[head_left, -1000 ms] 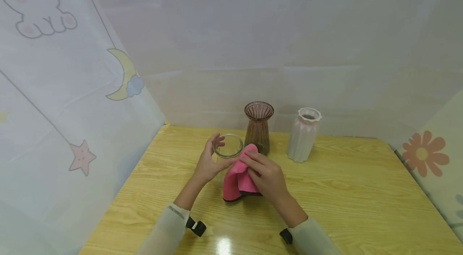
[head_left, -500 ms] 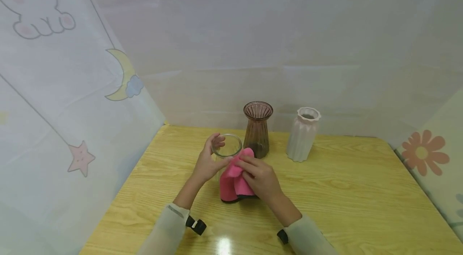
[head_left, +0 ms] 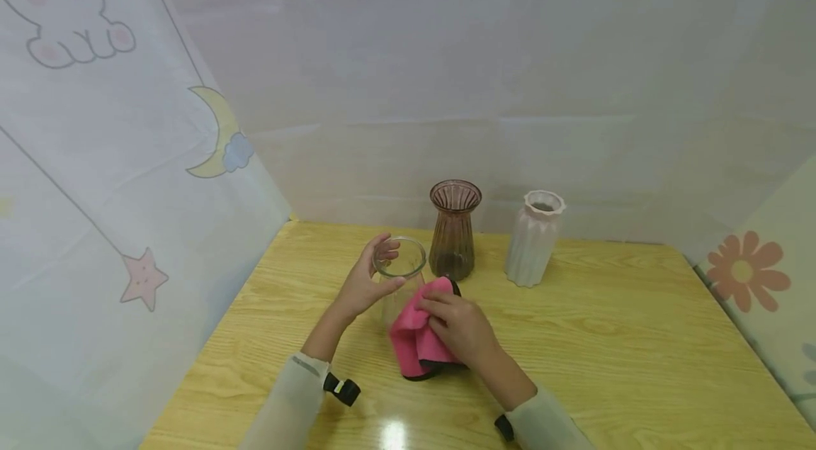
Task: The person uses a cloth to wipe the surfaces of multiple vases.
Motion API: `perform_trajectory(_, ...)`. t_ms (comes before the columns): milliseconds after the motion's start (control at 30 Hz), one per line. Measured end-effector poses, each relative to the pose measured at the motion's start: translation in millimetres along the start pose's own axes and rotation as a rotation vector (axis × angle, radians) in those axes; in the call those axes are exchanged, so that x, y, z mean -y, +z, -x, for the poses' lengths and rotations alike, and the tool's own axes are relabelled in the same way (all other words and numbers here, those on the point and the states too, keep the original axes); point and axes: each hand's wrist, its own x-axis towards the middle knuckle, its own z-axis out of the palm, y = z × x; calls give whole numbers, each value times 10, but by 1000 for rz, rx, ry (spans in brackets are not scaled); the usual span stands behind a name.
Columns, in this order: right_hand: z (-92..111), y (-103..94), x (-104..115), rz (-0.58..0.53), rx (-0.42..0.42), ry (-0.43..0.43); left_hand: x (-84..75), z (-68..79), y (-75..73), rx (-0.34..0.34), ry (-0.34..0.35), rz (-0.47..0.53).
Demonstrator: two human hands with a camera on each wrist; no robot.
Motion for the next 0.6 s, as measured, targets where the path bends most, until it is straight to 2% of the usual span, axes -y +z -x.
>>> perform_trajectory(233, 30, -8, 35, -6, 125, 40, 46, -65, -134, 112, 13, 42)
perform_trajectory(400, 39, 12, 34, -22, 182, 44, 61, -119, -210, 187, 17, 70)
perform_trajectory(500, 54, 4, 29, -22, 152, 39, 52, -103, -212, 184, 1, 83)
perform_trajectory(600, 50, -34, 27, -16, 61, 21, 22, -50, -169, 130, -23, 84)
